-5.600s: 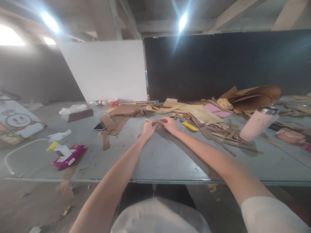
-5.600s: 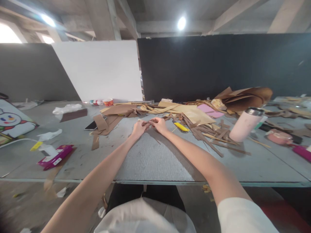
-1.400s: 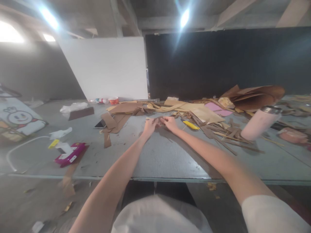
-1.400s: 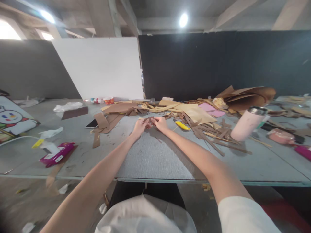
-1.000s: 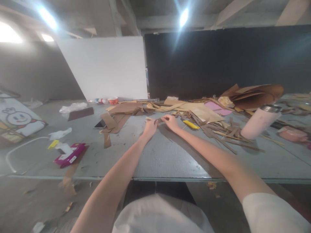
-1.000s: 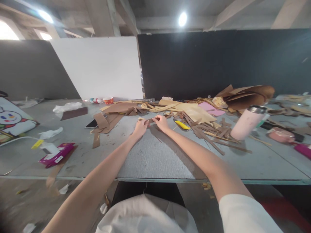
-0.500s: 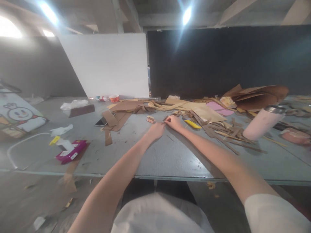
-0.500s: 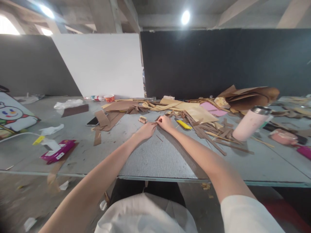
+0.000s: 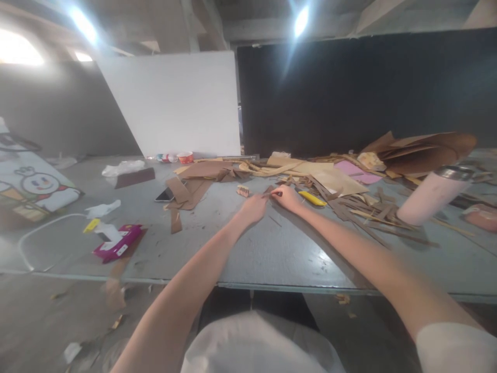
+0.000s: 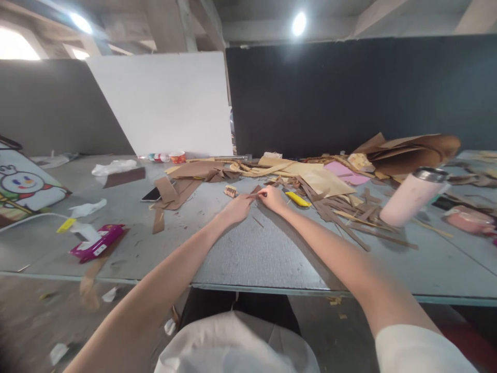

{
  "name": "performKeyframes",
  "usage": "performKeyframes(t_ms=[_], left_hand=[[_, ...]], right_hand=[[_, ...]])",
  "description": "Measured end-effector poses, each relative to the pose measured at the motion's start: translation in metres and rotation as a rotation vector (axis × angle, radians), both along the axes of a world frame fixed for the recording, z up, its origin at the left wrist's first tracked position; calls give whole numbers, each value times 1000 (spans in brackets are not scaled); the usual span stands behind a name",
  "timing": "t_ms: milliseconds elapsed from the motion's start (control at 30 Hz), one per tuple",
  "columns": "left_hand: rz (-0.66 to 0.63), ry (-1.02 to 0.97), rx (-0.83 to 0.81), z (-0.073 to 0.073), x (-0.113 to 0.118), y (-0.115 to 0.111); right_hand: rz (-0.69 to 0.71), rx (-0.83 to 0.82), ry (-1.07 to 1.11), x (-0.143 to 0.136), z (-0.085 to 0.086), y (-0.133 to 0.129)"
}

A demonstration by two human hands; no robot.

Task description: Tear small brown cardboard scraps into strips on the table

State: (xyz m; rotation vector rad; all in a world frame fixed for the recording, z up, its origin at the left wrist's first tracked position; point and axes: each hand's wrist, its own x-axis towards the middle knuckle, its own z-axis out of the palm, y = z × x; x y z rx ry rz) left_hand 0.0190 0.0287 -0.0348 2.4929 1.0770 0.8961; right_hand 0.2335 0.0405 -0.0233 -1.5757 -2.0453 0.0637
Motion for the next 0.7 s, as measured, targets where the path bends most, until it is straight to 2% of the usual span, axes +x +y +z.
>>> performKeyframes(t_ms=[367,533,700], left_hand=[[-45,349,167,6,1,-4],[-89,376,166,9,1,-2],[-29,317,118,9,1,-3]], right_hand=[[3,-4,44,-4,-1,-1],[-9,-7,25,-5,-1,-2],[-2,-2,21,-3,0,-4]])
